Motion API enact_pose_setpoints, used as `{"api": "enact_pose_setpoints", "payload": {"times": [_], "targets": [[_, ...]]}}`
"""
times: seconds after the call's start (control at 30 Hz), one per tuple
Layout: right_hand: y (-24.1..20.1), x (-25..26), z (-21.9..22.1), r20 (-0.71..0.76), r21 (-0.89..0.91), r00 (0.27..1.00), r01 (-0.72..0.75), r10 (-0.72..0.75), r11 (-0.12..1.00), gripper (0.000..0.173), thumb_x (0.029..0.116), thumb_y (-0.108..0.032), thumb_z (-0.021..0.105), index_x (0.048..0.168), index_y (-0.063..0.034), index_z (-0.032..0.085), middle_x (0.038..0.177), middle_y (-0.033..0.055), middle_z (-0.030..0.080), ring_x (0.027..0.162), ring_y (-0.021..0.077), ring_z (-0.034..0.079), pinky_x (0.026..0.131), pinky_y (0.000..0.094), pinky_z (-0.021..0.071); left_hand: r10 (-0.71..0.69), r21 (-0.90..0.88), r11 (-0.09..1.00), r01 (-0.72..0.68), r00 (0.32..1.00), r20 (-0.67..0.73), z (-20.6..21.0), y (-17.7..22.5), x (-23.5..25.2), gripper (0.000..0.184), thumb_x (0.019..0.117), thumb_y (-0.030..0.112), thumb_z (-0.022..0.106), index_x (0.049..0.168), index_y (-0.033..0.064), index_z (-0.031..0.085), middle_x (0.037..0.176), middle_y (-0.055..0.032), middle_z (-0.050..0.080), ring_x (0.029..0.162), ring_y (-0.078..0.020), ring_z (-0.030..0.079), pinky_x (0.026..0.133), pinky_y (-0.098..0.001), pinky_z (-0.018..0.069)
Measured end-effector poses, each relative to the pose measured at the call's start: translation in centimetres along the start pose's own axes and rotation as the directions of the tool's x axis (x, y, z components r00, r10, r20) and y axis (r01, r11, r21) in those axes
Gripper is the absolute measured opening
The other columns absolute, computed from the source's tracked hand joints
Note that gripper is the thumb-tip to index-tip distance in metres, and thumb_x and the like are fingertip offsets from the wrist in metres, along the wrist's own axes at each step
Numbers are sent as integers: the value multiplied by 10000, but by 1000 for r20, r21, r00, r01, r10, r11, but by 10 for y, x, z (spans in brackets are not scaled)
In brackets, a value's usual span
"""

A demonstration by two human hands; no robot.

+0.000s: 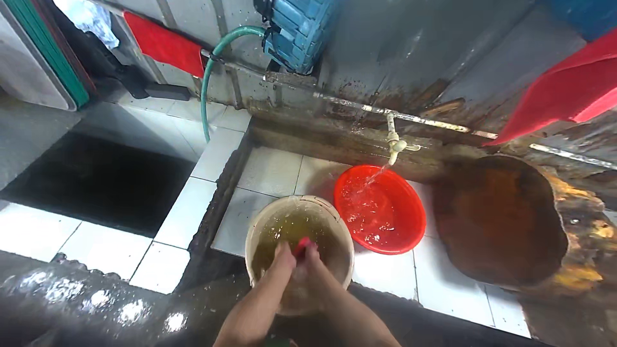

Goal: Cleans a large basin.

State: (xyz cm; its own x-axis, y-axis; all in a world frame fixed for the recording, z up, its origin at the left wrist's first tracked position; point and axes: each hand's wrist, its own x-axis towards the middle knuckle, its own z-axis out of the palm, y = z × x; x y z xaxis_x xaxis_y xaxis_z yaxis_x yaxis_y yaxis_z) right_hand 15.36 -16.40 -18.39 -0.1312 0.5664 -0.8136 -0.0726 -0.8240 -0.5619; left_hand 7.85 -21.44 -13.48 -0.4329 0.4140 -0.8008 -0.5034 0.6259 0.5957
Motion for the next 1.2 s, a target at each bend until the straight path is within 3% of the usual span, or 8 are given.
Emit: {"api": "enact_pose_setpoints", "payload": {"times": [0.13,0.3,0.47,0.6,0.77,0.83,0.93,1.2], "targets": [[-175,-38,131,297,241,836,402,-462,883,473,1120,-404,304,1245,-22,553,920,118,679,796,219,667,728,432,591,406,-645,689,-332,913,-37,-15,200,3,271,1073,277,468,1167,58,597,957,-67,643,804,-167,622,730,-353,554],[-313,-63,224,2,214,742,654,-670,725,370,1074,-345,508,1260,-35,594,1015,153,675,857,264,687,720,464,609,752,-419,548,-724,646,-133,-84,334,8,414,1078,283,507,1381,7,565,1325,-151,640,1193,-228,624,1005,-423,534],[-226,-34,163,-117,-109,690,706,-714,700,435,1076,-389,475,1376,-85,559,1100,149,689,907,246,696,756,458,613,827,-16,561,-828,561,-37,-180,214,80,496,1061,324,562,1473,56,501,1431,-104,607,1288,-190,609,1094,-408,519],[-50,2,71,-131,-211,925,325,-356,922,478,1079,-438,430,1119,-27,671,819,122,665,675,233,644,606,441,572,835,522,471,-711,551,-2,-239,73,117,521,974,277,661,1413,16,556,1394,-202,602,1319,-318,564,1133,-484,455],[60,-2,25,-418,-128,904,-159,92,979,554,1003,-440,626,1359,-18,574,1192,228,672,1061,360,674,900,568,561,939,853,159,-497,344,25,-304,31,126,627,973,411,567,1450,8,506,1497,-292,474,1387,-500,432,1174,-603,304],[38,3,39,-257,230,945,-144,203,962,449,1044,-446,476,1197,-37,577,926,170,659,773,291,653,662,488,568,929,902,128,-413,369,37,-316,32,130,656,985,475,534,1471,38,484,1552,-275,415,1429,-490,388,1182,-602,296],[-103,-11,77,59,432,962,215,-265,876,535,1103,-478,307,1112,-29,599,835,121,669,715,240,673,658,426,602,931,929,89,-360,361,51,-312,42,136,653,1007,503,507,1483,57,474,1575,-266,392,1423,-487,400,1159,-607,315],[-362,-30,63,-68,511,720,620,-691,596,476,1061,-489,481,1263,-72,590,1001,110,691,836,228,688,738,442,611,943,956,67,-285,331,33,-309,38,151,753,946,605,568,1497,100,478,1575,-205,418,1444,-389,416,1194,-522,312]]}}
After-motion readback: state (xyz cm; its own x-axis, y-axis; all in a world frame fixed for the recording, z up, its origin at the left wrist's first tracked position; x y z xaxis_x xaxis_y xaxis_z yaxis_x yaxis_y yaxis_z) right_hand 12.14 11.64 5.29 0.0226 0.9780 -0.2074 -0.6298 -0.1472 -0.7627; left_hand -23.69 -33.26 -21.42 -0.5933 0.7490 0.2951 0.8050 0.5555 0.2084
